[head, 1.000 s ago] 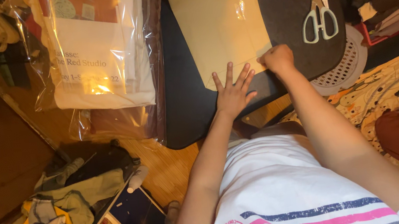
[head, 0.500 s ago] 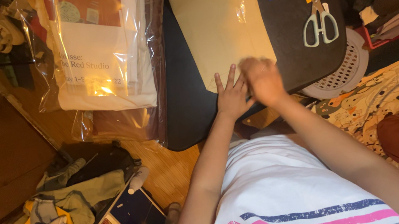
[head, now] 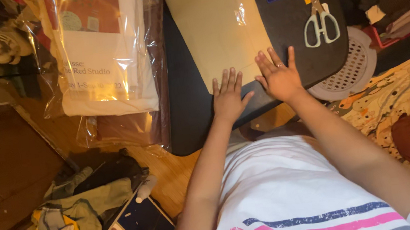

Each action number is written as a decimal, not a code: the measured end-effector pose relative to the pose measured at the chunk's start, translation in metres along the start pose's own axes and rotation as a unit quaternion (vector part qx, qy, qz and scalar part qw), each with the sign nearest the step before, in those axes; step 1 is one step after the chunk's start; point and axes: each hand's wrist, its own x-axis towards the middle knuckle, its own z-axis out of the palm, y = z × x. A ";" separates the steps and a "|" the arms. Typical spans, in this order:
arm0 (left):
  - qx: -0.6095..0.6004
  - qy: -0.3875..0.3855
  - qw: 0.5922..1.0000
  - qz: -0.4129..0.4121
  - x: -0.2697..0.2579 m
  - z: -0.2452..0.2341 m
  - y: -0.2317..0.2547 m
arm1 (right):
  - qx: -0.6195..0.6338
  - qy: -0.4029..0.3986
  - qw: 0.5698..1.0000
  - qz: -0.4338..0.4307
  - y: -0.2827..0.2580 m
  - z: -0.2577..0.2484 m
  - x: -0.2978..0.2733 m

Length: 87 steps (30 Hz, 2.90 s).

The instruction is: The person folds the bottom corners of a flat paper bag to form a base, then uses tape to secure the folds. They repeat this process to assemble multiple paper bags from a stack.

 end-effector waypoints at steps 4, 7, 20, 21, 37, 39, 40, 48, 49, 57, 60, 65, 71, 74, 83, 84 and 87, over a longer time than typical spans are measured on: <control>0.037 -0.050 0.996 -0.070 0.040 -0.030 0.026 | 0.161 0.120 0.977 0.066 0.032 -0.017 0.036; -0.055 0.055 0.997 -0.025 0.087 -0.023 0.033 | 0.309 0.217 0.912 0.158 0.079 -0.032 0.071; -0.666 0.026 0.723 -0.184 0.301 0.101 0.041 | 0.637 0.062 0.647 0.414 0.139 -0.045 0.213; -0.642 0.043 0.740 -0.197 0.305 0.099 0.046 | 0.617 0.106 0.672 0.397 0.136 -0.041 0.206; -0.119 0.178 0.974 -0.072 0.232 -0.043 0.056 | 0.716 0.016 0.587 0.377 0.089 0.005 0.112; -0.161 0.379 0.911 -0.002 0.205 -0.033 0.029 | 0.695 -0.024 0.640 0.328 0.088 -0.006 0.096; -0.161 0.314 0.935 -0.013 0.189 -0.029 0.012 | 0.713 -0.048 0.637 0.288 0.081 -0.010 0.091; -0.240 -0.021 0.969 -0.057 0.054 0.029 -0.056 | 0.575 -0.291 0.763 0.045 0.012 0.000 0.082; -0.215 0.009 0.976 -0.039 0.049 0.034 -0.058 | 0.524 -0.281 0.804 0.019 0.009 0.004 0.080; -0.263 0.090 0.960 -0.044 0.046 0.052 -0.070 | 0.318 -0.249 0.913 -0.054 -0.001 0.010 0.079; -0.264 0.085 0.959 -0.052 0.044 0.050 -0.068 | 0.316 -0.245 0.916 -0.034 -0.004 0.008 0.080; -0.276 0.032 0.954 -0.117 0.043 0.033 -0.055 | 0.279 -0.246 0.927 -0.051 -0.005 0.004 0.086; -0.225 0.060 0.966 -0.110 0.039 0.023 -0.040 | 0.206 -0.247 0.945 -0.065 -0.017 -0.010 0.088; -0.132 0.054 0.985 -0.093 0.035 0.030 -0.028 | 0.120 -0.229 0.964 -0.067 -0.025 -0.019 0.089; 0.248 0.199 0.938 0.140 -0.011 0.040 -0.010 | 0.110 -0.256 0.957 -0.080 0.017 -0.019 0.080; 0.205 0.171 0.954 0.136 -0.009 0.037 -0.012 | 0.120 -0.262 0.954 -0.082 0.028 -0.016 0.080; 0.084 0.110 0.983 0.121 0.004 0.029 -0.013 | 0.147 -0.295 0.942 -0.056 0.053 -0.008 0.085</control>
